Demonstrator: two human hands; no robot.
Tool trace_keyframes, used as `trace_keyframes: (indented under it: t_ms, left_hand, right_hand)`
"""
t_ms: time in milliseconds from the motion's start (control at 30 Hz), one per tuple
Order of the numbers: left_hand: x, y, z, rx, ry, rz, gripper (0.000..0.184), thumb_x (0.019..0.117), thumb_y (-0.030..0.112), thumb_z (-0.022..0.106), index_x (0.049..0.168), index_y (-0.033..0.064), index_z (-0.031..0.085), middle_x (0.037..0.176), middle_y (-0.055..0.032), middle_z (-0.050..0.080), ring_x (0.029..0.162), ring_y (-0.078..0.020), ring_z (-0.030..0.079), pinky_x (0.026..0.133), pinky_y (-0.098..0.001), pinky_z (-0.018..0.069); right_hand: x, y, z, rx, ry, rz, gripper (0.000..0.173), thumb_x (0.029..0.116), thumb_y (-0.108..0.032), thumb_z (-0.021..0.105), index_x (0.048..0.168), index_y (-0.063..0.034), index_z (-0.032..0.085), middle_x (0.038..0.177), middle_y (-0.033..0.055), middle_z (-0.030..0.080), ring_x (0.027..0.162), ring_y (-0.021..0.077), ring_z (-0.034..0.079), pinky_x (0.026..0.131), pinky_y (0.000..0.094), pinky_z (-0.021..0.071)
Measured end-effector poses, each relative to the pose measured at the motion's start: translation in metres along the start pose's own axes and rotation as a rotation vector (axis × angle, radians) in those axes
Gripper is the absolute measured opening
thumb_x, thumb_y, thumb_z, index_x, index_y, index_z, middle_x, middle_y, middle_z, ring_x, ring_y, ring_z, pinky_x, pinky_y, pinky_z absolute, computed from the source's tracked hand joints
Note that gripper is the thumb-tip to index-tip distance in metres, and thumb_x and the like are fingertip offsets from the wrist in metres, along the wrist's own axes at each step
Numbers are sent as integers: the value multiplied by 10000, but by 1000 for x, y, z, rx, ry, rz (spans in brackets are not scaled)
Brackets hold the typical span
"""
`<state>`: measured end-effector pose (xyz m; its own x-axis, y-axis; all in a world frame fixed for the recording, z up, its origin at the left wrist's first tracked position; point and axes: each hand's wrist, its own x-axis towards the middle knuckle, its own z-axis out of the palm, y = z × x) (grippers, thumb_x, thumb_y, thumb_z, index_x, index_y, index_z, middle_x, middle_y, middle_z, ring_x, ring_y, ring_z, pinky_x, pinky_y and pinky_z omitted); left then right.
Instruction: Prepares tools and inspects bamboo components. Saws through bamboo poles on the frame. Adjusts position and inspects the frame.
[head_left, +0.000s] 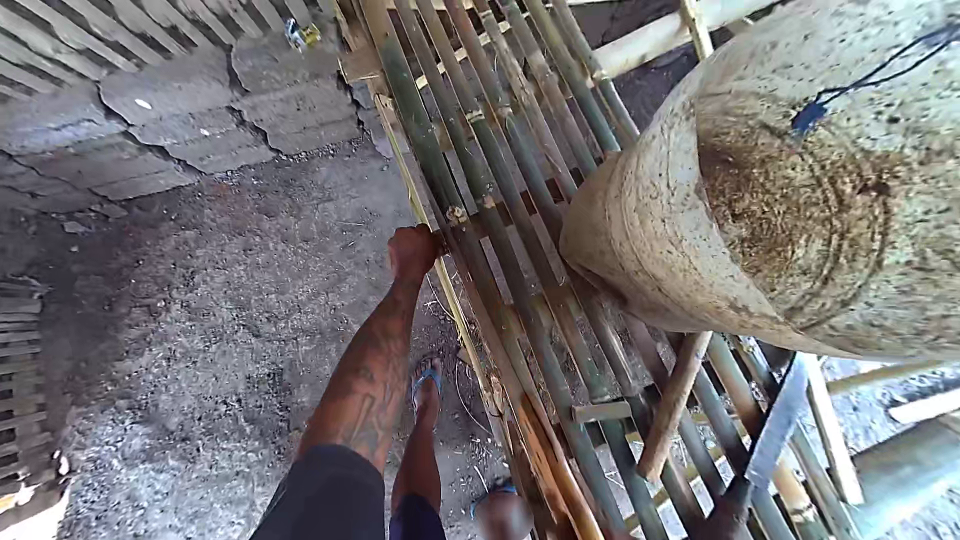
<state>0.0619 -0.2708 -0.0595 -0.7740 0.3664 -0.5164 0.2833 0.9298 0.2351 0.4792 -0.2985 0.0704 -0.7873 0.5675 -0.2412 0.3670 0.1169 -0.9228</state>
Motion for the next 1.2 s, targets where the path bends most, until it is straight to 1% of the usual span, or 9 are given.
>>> trace_keyframes:
  t_ms: [100,267,400,500,733,867,933,1100,1200]
  left_hand:
    - [-6,-3,3,-202,26,-58,421,1081,244,399,1063,-45,705,1165,-296,686,1172,-474,638,943,-683,490]
    - [-5,-6,-2,-96,42,26,281,1015,228,583,1057,-20,708,1121,-268,702,1134,-469,655,925,-680,501]
    - [-3,-2,-1,19,-9,26,288,978,230,654,1107,-22,703,1155,-291,690,1137,-496,647,905,-693,514]
    - [-4,-2,2,-35,-7,-23,293,1038,197,522,1098,-34,692,1158,-281,687,1158,-473,644,918,-666,508]
    - [-2,-7,4,-220,54,-37,467,1089,284,370,1021,-33,706,1136,-281,697,1140,-463,656,910,-681,499]
    - [-3,-1,-5,10,26,53,303,1003,240,617,1121,-28,694,1145,-304,687,1136,-503,646,903,-701,508]
    - [-8,-2,1,33,2,42,308,1008,223,601,1149,-39,678,1166,-303,679,1158,-499,636,912,-693,502]
    - [0,-5,2,-178,86,-1,434,1075,321,447,1067,-22,713,1143,-293,697,1144,-484,649,932,-703,483]
    - [-3,-5,2,-85,49,32,312,1025,251,555,1083,-7,719,1162,-269,700,1139,-480,651,917,-711,492]
  right_hand:
    - [13,-3,2,9,7,-18,514,970,-160,668,1335,179,543,883,95,740,779,44,694,779,253,602]
    - [160,15,54,93,62,-133,294,907,-172,691,1091,58,687,757,-41,692,630,-21,628,617,186,574]
    - [55,-3,18,56,7,13,510,925,-123,678,1339,152,562,883,46,741,718,4,675,711,211,606]
    - [6,-36,-9,62,16,92,335,896,-11,665,1109,243,616,854,125,736,779,-9,691,796,149,564]
    - [140,14,26,128,7,-91,198,902,-170,684,1016,-8,694,698,-68,648,552,7,585,521,214,540]
    - [45,-11,2,49,23,4,493,912,-125,692,1303,156,589,835,25,735,688,-9,663,682,204,598]
    - [2,-31,-14,111,45,58,372,896,-41,686,1167,206,619,853,60,746,776,-12,694,775,177,590]
    - [48,-19,-8,69,-19,9,460,955,-122,666,1330,130,577,939,55,736,782,35,687,751,239,611]
    - [122,3,14,6,15,-94,251,910,-238,690,1009,-7,693,690,-63,650,561,-9,592,530,204,545]
